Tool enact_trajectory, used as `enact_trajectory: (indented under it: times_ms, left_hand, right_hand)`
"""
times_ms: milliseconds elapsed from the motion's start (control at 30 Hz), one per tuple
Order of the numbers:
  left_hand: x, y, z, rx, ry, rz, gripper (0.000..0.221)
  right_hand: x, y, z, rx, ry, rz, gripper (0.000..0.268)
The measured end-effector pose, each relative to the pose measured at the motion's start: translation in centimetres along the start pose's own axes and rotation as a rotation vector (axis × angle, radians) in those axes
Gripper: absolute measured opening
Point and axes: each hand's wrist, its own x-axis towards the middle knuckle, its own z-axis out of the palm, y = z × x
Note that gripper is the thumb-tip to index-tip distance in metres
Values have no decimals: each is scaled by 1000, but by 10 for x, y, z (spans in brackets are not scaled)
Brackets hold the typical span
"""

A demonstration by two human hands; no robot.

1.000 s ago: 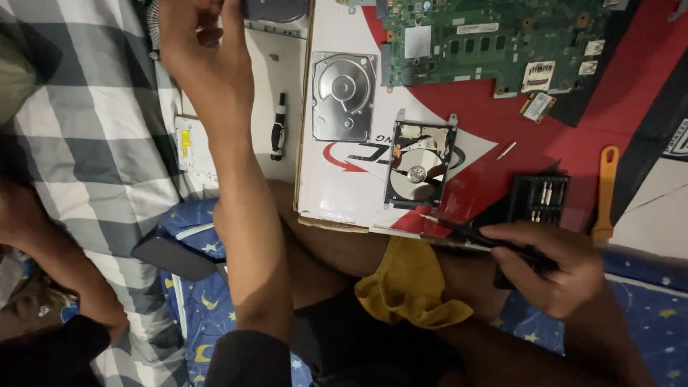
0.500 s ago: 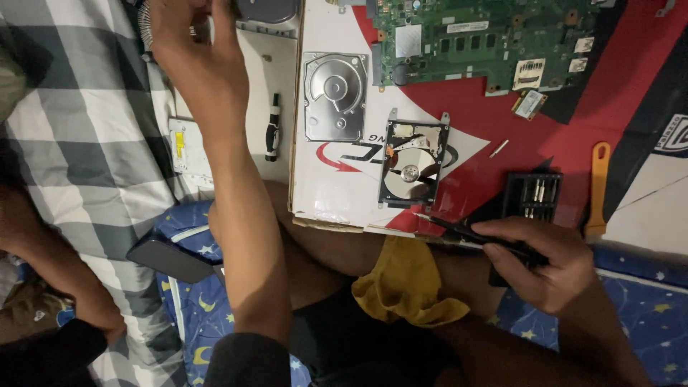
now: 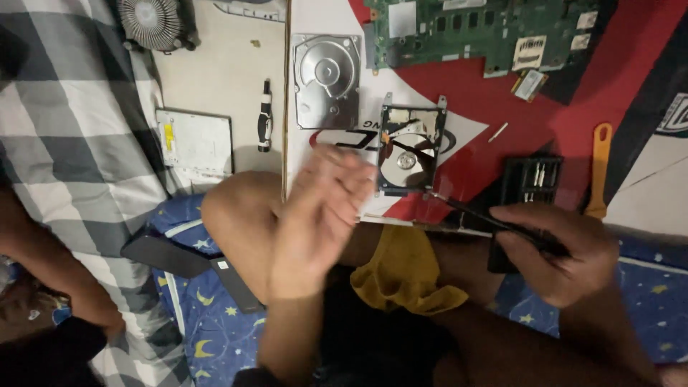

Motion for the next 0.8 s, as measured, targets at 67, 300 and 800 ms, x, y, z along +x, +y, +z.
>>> enact_trajectory:
  times_ms: [67,300,800]
  left_hand:
    - [-7,-14,7,-54,-4,-71,12]
    - [-21,-48,14,-112,40,-210,8]
    - [-25,-56,26,91,98,-161,9]
  right_hand:
    - [-1,-10,0,12,-3,-1,24]
    - [-4,0,10,53,57,-201,22]
    - [1,-5,-3,24,-64,-221,24]
